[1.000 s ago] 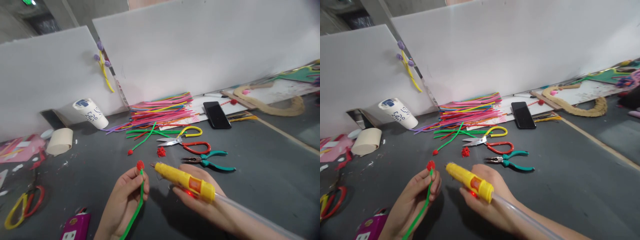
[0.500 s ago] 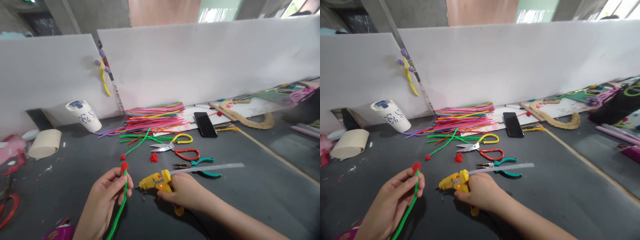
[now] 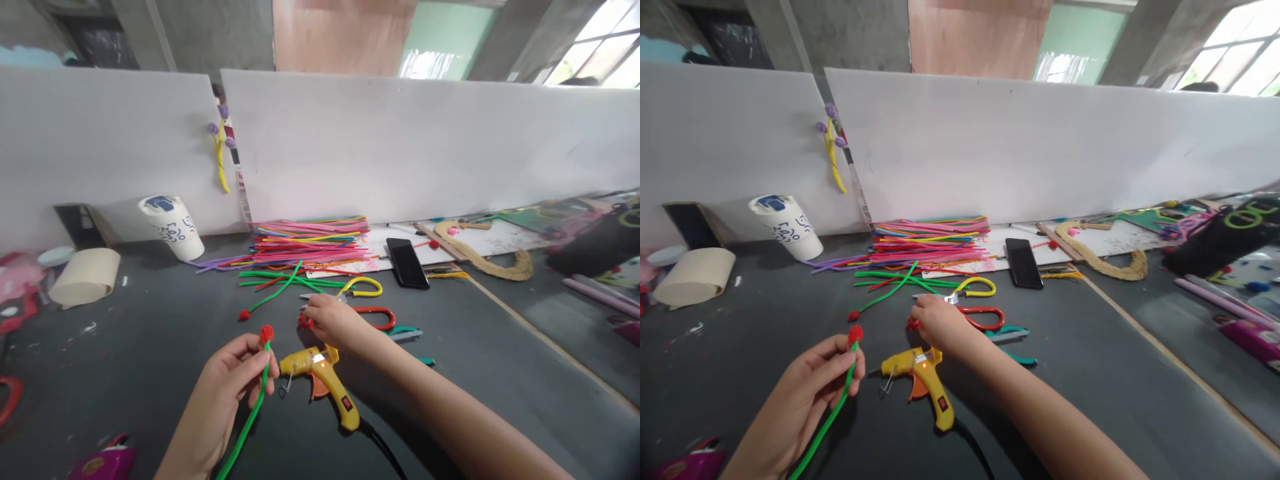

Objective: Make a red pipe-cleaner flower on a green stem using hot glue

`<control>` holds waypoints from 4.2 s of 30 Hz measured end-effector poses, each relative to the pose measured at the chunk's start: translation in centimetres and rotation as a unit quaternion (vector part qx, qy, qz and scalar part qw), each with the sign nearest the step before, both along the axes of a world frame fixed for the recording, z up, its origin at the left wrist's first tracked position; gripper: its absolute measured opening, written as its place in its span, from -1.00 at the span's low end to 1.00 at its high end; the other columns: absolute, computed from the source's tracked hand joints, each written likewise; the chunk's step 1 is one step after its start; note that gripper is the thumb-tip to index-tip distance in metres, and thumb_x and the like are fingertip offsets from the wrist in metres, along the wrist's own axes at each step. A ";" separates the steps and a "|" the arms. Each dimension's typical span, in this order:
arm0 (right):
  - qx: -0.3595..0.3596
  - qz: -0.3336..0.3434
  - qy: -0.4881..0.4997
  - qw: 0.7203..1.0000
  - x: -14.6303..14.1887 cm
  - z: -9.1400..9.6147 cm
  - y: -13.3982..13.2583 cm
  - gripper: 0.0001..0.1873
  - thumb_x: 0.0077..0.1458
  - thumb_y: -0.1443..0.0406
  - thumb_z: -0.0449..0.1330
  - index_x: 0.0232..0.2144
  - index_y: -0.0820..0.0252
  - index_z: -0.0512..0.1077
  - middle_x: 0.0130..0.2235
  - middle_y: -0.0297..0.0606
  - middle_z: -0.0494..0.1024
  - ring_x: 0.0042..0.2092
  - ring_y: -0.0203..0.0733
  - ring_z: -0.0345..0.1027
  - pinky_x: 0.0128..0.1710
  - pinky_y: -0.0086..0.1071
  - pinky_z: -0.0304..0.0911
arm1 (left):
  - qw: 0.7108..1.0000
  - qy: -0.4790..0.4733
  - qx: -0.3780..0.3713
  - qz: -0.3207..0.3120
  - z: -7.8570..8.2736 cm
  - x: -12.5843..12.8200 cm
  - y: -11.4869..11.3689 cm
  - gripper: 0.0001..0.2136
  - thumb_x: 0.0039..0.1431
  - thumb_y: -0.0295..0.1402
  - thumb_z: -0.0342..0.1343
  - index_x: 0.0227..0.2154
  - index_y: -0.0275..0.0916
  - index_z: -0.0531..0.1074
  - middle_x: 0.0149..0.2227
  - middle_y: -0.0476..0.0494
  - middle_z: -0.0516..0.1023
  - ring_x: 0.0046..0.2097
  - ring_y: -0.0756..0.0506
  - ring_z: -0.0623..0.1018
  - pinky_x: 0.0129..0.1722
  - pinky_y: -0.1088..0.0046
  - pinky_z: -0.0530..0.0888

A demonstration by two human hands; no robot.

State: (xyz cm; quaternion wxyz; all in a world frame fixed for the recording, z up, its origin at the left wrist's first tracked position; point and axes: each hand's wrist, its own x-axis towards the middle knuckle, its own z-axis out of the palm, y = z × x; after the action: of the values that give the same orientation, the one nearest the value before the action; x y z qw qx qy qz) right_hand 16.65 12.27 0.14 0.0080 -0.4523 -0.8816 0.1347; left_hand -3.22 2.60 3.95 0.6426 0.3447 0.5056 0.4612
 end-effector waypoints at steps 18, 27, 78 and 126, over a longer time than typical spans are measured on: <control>-0.156 -0.063 0.273 0.947 1.9 -1.2 1.1 -0.70 0.26 0.21 0.15 -0.01 0.22 0.38 0.00 -0.17 0.45 -0.07 -0.11 0.42 -0.10 -0.13 0.39 | 0.999 0.022 -0.029 0.009 -0.5 0.5 0.3 -0.81 -0.01 -0.27 0.28 -0.50 -0.26 0.42 -0.54 -0.02 0.51 -0.57 0.08 0.35 -0.59 0.64 0.21; -0.282 -0.160 0.342 0.882 2.0 -2.6 1.3 -0.68 0.25 0.20 0.16 0.01 0.22 0.37 0.01 -0.16 0.45 -0.08 -0.10 0.42 -0.12 -0.13 0.40 | 0.999 0.011 -0.032 -0.009 -1.4 0.3 0.6 -0.81 -0.01 -0.27 0.29 -0.50 -0.25 0.42 -0.53 -0.02 0.52 -0.55 0.07 0.37 -0.57 0.62 0.24; 0.158 0.035 0.462 0.872 -1.5 4.4 -7.4 -0.91 0.17 0.43 0.13 -0.33 0.16 0.37 -0.35 -0.29 0.40 -0.37 -0.30 0.30 -0.39 -0.44 0.28 | 0.995 -0.089 -0.014 -0.030 -0.6 1.2 -0.9 -0.95 0.04 -0.40 0.27 -0.46 -0.23 0.52 -0.56 0.02 0.53 -0.57 0.09 0.44 -0.58 0.64 0.27; 0.253 0.065 0.445 0.857 -2.1 4.1 -8.5 -0.93 0.18 0.44 0.13 -0.29 0.29 0.42 -0.38 -0.20 0.47 -0.39 -0.27 0.29 -0.41 -0.42 0.26 | 0.999 -0.041 -0.009 0.013 0.3 2.2 -2.1 -0.79 -0.17 -0.25 0.42 -0.49 -0.22 0.57 -0.63 0.07 0.49 -0.62 0.12 0.41 -0.62 0.70 0.28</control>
State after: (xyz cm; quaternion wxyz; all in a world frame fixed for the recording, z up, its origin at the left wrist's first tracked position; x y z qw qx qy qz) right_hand 14.56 3.75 4.25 0.5047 -0.2683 -0.8151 0.0938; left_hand -1.03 0.55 4.29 0.6597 0.3131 0.4871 0.4791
